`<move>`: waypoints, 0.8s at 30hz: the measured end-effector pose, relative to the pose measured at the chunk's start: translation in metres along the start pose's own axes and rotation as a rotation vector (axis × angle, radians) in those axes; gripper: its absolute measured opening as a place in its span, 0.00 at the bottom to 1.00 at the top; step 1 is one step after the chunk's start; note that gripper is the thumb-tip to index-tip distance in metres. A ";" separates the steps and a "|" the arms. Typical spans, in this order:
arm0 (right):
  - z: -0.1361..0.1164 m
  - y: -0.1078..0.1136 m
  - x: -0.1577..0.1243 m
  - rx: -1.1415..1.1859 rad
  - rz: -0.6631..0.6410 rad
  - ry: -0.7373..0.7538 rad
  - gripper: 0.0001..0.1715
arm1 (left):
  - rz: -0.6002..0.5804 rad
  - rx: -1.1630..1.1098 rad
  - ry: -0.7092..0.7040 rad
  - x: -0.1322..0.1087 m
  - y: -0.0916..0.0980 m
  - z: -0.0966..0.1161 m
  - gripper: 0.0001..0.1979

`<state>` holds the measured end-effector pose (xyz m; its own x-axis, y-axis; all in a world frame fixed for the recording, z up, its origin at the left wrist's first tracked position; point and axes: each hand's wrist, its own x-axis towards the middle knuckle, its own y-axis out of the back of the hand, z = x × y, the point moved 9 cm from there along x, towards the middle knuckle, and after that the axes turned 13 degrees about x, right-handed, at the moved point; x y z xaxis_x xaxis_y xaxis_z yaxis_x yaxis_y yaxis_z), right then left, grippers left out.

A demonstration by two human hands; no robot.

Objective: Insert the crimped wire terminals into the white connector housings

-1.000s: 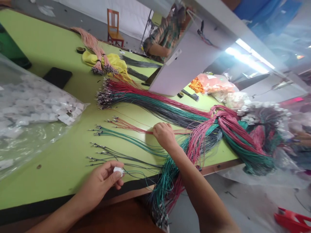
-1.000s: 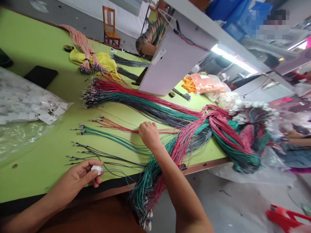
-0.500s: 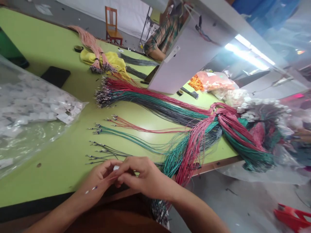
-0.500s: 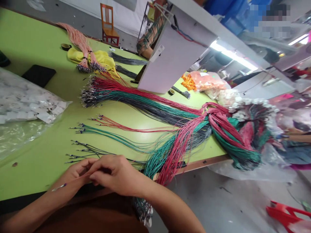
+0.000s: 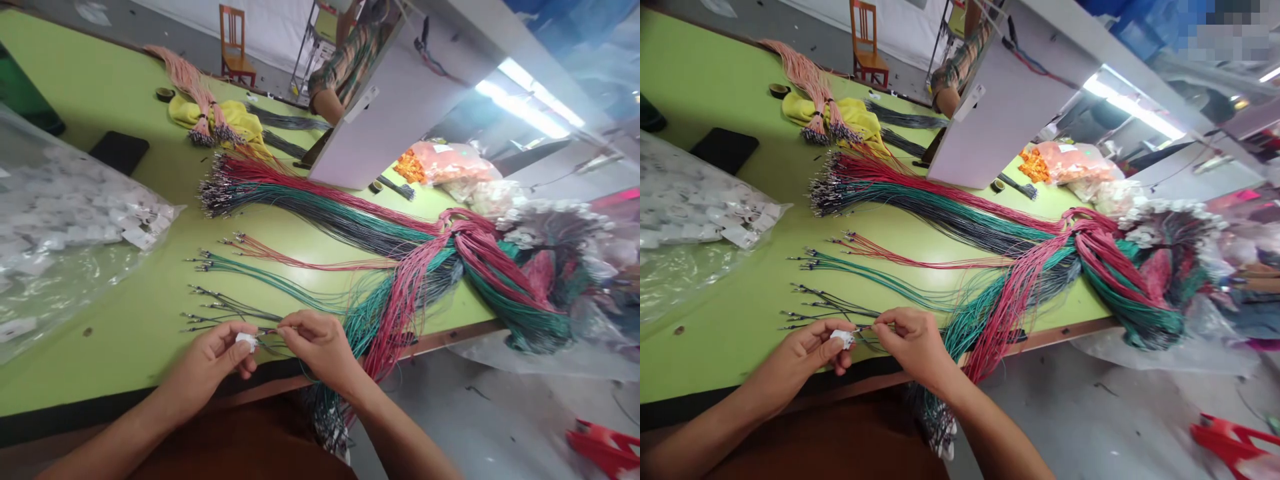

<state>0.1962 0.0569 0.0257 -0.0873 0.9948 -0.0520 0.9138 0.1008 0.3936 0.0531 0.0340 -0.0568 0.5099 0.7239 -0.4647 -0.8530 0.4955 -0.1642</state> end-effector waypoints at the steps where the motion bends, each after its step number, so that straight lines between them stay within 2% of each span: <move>1: -0.002 0.001 0.000 -0.015 0.012 0.016 0.09 | 0.002 -0.005 0.000 0.000 0.000 0.000 0.15; 6: -0.012 -0.001 -0.001 0.032 -0.007 0.104 0.09 | 0.025 -0.036 0.019 -0.001 0.001 0.001 0.17; 13: -0.010 -0.007 -0.007 -0.014 -0.029 0.172 0.07 | 0.027 -0.062 0.046 0.001 0.001 -0.001 0.18; 19: -0.018 -0.023 -0.015 -0.030 -0.106 0.304 0.08 | 0.015 0.006 0.031 0.001 0.001 -0.001 0.17; 24: -0.017 -0.032 -0.018 -0.019 -0.097 0.339 0.08 | 0.025 0.030 0.031 0.002 0.003 -0.003 0.18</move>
<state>0.1618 0.0362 0.0297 -0.3027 0.9282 0.2165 0.8874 0.1916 0.4192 0.0514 0.0352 -0.0603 0.4843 0.7211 -0.4954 -0.8615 0.4917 -0.1265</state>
